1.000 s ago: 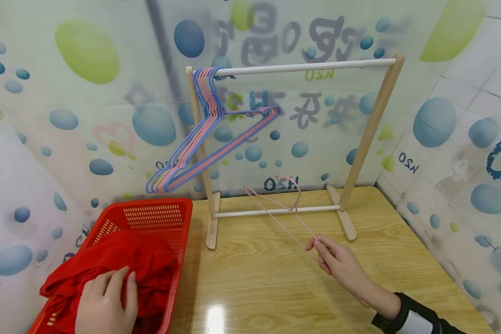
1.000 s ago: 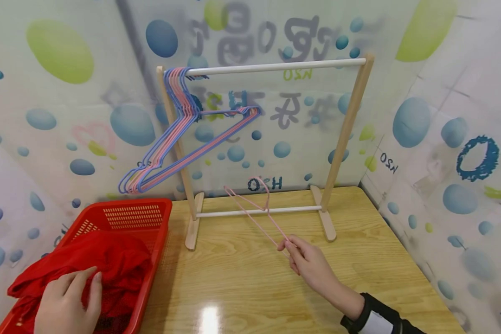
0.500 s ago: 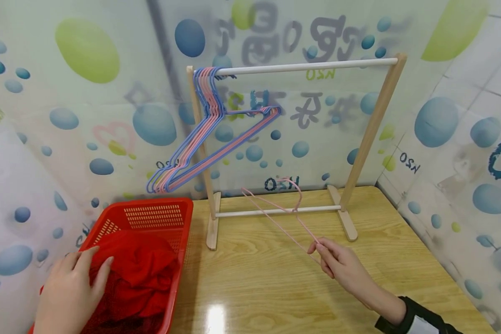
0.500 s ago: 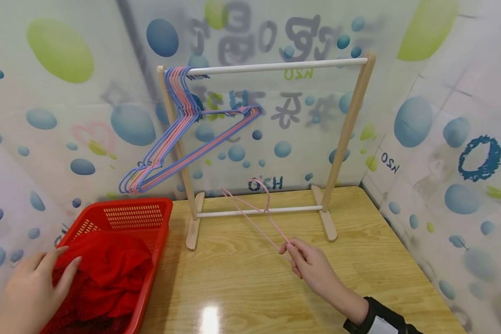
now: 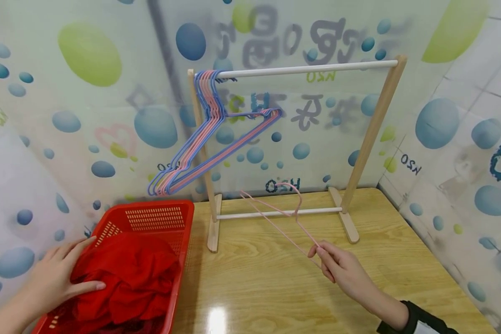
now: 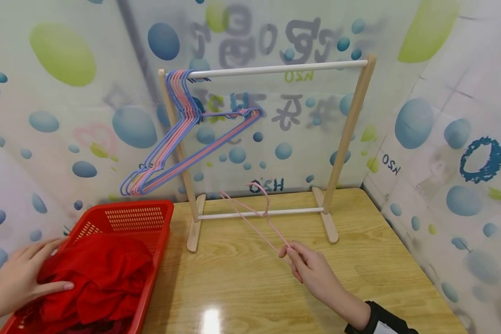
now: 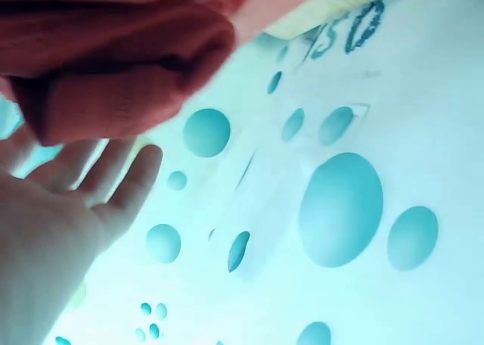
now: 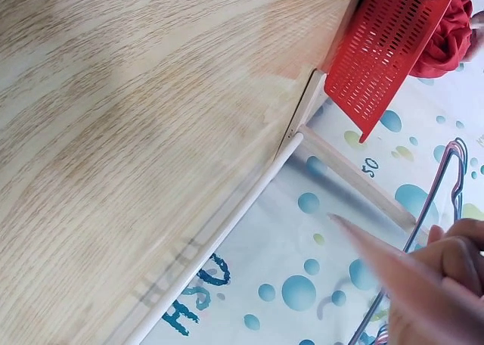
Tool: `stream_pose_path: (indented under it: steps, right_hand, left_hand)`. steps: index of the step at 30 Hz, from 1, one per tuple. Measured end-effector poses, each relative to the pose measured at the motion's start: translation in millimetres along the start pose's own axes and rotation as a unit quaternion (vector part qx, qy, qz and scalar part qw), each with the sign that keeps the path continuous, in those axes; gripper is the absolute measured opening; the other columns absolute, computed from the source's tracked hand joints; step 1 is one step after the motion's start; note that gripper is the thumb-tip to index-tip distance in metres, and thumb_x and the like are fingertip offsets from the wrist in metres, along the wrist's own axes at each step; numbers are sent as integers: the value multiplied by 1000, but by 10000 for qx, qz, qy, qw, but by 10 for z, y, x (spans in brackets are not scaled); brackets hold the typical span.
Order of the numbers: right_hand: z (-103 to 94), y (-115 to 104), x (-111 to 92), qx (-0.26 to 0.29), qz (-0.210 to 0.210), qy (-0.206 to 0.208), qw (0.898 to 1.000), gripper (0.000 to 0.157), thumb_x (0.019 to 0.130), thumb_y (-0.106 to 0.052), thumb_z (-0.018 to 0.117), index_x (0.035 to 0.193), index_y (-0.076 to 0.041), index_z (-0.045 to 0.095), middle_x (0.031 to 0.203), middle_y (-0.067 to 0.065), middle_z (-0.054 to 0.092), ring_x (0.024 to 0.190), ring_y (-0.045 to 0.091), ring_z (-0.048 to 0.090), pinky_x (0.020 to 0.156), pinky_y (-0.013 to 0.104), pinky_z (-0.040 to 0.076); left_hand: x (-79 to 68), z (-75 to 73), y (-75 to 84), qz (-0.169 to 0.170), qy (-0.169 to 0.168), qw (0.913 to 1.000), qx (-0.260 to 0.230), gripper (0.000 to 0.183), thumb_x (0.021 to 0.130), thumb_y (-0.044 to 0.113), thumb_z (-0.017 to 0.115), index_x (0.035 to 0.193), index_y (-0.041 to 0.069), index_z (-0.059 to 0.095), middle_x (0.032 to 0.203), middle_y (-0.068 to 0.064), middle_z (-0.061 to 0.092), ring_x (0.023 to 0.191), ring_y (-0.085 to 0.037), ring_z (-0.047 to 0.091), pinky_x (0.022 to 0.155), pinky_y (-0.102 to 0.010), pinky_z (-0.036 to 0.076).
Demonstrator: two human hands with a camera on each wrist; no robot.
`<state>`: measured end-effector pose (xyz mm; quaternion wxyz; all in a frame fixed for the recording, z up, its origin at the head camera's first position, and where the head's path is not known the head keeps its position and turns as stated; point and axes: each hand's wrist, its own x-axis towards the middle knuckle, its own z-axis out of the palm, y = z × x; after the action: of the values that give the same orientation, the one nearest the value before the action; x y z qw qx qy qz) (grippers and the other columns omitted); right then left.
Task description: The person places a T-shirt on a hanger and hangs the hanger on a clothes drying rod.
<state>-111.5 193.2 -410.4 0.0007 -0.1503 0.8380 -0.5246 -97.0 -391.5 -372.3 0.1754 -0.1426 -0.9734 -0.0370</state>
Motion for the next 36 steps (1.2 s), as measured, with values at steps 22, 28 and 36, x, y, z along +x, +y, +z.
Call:
stream_pose_path:
  steps: [22, 28, 36]
  right_hand:
    - [30, 12, -44, 69, -88, -96, 9999, 27, 104, -26, 37, 99, -12, 60, 51, -6, 39, 41, 6, 33, 39, 29, 29]
    - [26, 11, -51, 52, -16, -65, 10000, 26, 104, -26, 37, 99, -13, 60, 51, -5, 39, 41, 5, 32, 39, 28, 29]
    - [26, 18, -64, 162, 44, -37, 9999, 27, 104, -27, 37, 99, -12, 60, 51, -4, 39, 41, 5, 32, 39, 28, 29]
  left_hand:
    - [-37, 64, 108, 142, -1353, 9907, -29, 116, 43, 43, 92, 142, 14, 40, 100, -14, 53, 89, -31, 53, 67, -48, 46]
    - [35, 35, 156, 686, -194, 9973, -172, 79, 45, 14, 91, 118, 6, 60, 104, -17, 59, 87, -31, 58, 69, -49, 48]
    - [225, -185, 373, 554, 418, 9973, -234, 62, 53, 9, 84, 112, 7, 65, 101, -10, 61, 88, -31, 59, 73, -43, 43]
